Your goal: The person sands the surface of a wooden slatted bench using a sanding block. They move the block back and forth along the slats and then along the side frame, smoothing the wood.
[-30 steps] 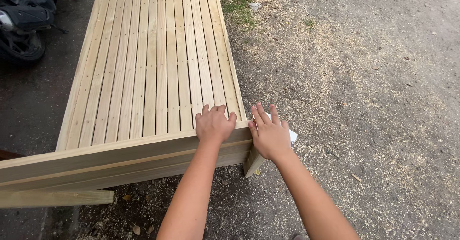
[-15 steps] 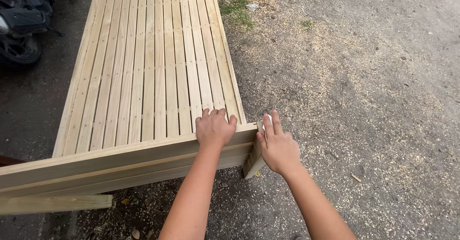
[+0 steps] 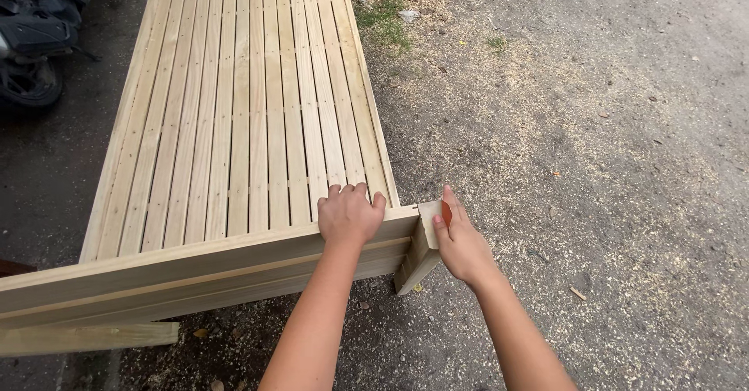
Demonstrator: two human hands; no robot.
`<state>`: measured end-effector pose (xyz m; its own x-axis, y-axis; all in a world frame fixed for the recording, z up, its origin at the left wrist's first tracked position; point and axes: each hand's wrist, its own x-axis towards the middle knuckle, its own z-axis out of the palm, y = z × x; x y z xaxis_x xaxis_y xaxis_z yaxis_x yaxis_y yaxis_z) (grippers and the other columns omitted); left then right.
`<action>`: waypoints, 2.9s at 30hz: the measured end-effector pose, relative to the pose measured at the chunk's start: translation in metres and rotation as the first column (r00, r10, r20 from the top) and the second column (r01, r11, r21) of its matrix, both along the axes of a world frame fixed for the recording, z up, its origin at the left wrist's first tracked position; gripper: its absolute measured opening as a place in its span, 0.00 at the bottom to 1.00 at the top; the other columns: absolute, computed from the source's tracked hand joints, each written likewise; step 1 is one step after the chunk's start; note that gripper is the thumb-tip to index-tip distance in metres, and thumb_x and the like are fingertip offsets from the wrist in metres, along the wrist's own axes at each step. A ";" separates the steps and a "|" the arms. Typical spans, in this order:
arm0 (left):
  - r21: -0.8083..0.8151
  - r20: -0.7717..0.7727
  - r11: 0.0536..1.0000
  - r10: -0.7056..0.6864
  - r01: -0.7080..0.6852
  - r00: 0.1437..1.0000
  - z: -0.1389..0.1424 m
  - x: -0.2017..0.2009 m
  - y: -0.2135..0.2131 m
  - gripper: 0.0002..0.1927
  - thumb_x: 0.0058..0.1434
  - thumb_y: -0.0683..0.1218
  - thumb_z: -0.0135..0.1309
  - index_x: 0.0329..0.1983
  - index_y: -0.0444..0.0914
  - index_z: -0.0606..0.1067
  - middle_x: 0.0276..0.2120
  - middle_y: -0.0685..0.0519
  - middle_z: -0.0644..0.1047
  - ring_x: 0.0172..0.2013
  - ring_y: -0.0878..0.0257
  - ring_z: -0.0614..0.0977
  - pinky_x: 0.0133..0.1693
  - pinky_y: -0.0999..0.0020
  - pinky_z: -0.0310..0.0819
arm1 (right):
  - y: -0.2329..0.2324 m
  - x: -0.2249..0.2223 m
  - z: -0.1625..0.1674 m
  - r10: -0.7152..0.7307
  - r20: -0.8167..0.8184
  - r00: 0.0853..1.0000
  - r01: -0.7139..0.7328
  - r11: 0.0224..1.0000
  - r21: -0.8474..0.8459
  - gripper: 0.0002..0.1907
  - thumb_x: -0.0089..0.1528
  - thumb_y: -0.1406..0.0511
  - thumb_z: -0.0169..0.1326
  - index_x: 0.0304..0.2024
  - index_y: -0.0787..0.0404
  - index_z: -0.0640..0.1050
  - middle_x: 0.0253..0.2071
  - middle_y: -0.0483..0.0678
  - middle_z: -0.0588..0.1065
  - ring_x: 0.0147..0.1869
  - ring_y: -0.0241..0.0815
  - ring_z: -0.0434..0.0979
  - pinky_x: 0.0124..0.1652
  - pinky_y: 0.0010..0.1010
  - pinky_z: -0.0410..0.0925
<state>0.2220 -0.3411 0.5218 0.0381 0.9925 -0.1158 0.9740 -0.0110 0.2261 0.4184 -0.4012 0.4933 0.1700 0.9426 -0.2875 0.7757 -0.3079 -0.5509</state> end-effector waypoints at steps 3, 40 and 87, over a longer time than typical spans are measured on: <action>-0.017 -0.021 1.000 0.005 -0.005 1.000 -0.001 0.001 -0.001 0.27 0.66 0.62 0.37 0.48 0.41 0.80 0.46 0.49 0.82 0.53 0.54 0.77 0.52 0.52 0.70 | 0.013 -0.007 0.011 -0.018 -0.003 1.000 0.018 1.000 -0.001 0.36 0.70 0.49 0.32 0.79 0.46 0.43 0.77 0.46 0.55 0.75 0.52 0.62 0.70 0.43 0.59; -0.129 -0.015 0.992 -0.002 0.000 1.000 0.006 -0.003 0.001 0.27 0.66 0.62 0.38 0.46 0.40 0.80 0.39 0.48 0.83 0.46 0.54 0.80 0.44 0.54 0.76 | 0.082 0.062 0.026 0.477 -0.402 0.782 -0.582 0.790 -0.194 0.23 0.66 0.53 0.41 0.60 0.40 0.79 0.60 0.38 0.80 0.66 0.41 0.78 0.67 0.41 0.64; 0.004 0.010 1.000 0.022 -0.022 1.000 -0.007 -0.003 0.001 0.26 0.64 0.61 0.40 0.41 0.40 0.81 0.38 0.47 0.83 0.46 0.53 0.80 0.44 0.52 0.76 | -0.008 0.014 0.051 0.637 0.603 0.480 -0.647 0.721 -0.247 0.35 0.67 0.44 0.38 0.77 0.33 0.51 0.82 0.42 0.43 0.79 0.61 0.45 0.65 0.53 0.57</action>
